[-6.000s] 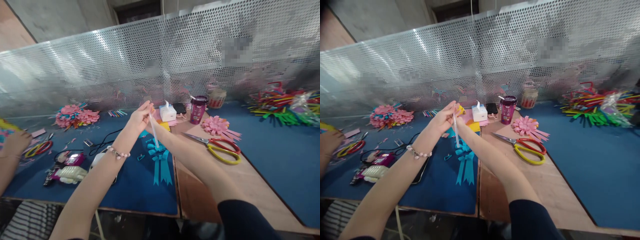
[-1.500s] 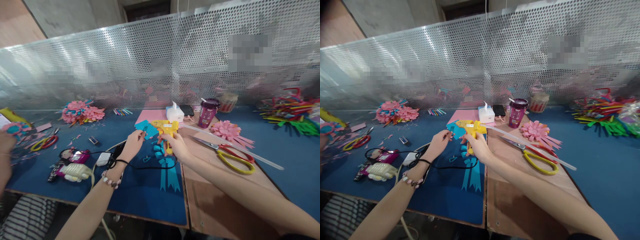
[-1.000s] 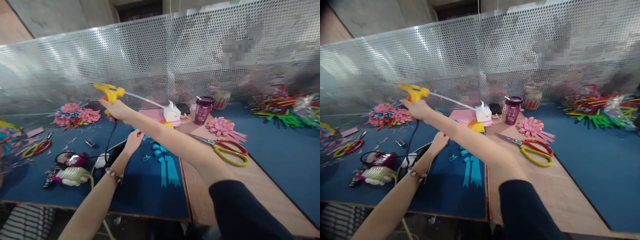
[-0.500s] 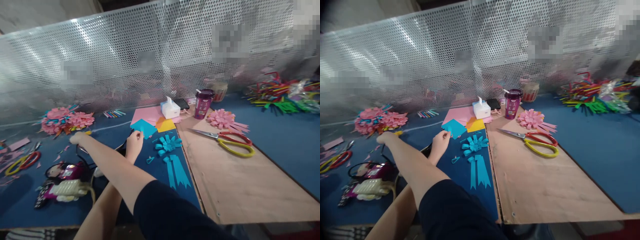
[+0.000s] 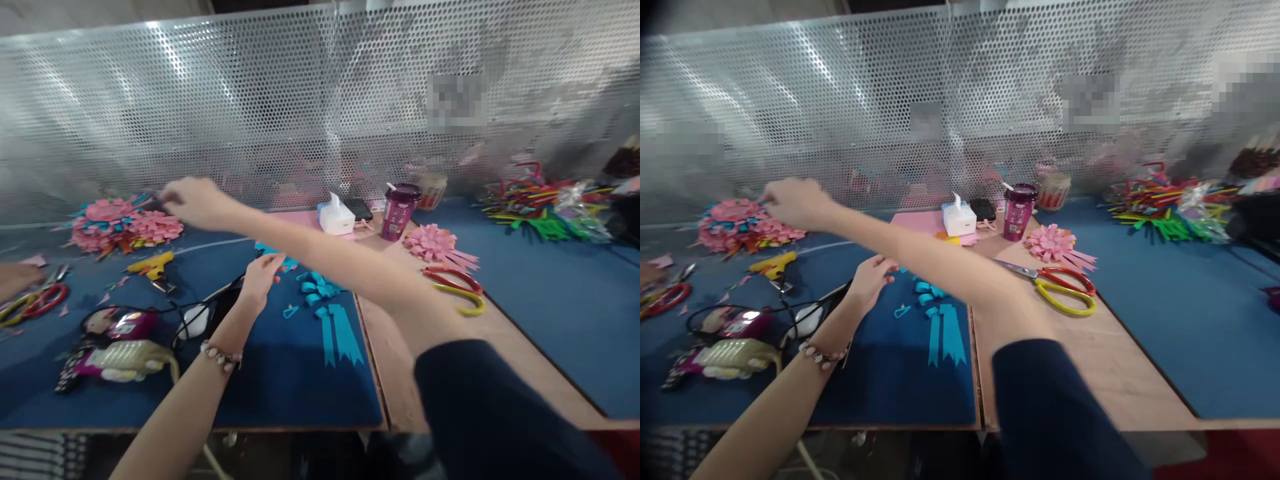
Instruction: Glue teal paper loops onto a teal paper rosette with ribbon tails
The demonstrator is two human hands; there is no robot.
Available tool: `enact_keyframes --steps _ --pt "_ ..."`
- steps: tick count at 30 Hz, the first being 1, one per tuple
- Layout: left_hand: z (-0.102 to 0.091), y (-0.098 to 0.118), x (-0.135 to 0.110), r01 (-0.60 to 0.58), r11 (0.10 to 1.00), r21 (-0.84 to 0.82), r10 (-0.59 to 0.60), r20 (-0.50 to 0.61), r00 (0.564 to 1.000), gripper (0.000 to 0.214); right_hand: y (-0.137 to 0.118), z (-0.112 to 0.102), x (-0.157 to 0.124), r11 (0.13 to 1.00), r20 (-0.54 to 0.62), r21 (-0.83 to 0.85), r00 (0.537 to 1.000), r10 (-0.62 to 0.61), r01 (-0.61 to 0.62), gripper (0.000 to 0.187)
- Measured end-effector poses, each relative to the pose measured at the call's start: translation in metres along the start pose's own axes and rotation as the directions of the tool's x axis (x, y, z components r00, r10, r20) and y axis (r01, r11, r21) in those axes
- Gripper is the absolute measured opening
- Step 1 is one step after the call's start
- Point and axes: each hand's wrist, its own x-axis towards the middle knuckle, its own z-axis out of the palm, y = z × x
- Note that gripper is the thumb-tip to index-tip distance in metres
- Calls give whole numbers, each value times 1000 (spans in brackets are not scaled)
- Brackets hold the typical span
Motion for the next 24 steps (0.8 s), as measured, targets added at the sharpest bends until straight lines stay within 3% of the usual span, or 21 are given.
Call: enact_keyframes --steps 2,5,8,10,17,20,24 --pt "2 5 -4 42 996 -73 -40 32 999 37 13 -42 -39 981 -33 -156 992 -123 117 9" --pt "11 15 -14 105 979 -172 -93 74 993 35 37 -84 -120 918 -197 -388 967 -164 77 13" --pt "28 23 -30 173 952 -251 -138 152 979 31 61 -95 -192 925 -250 -381 964 -96 -7 11" --pt "41 27 -41 225 930 -291 -164 218 962 30 72 -93 -221 938 -265 -339 964 -24 -70 14" --pt "66 36 -51 356 841 -406 -238 313 919 27 94 -93 -244 944 -382 -202 908 169 -261 17" --pt "70 38 -46 389 815 -430 -255 337 906 27 106 -98 -248 960 -399 -120 898 187 -253 19" --pt "77 39 -44 432 783 -448 -273 377 885 31 113 -102 -254 974 -357 -63 916 183 -218 14"
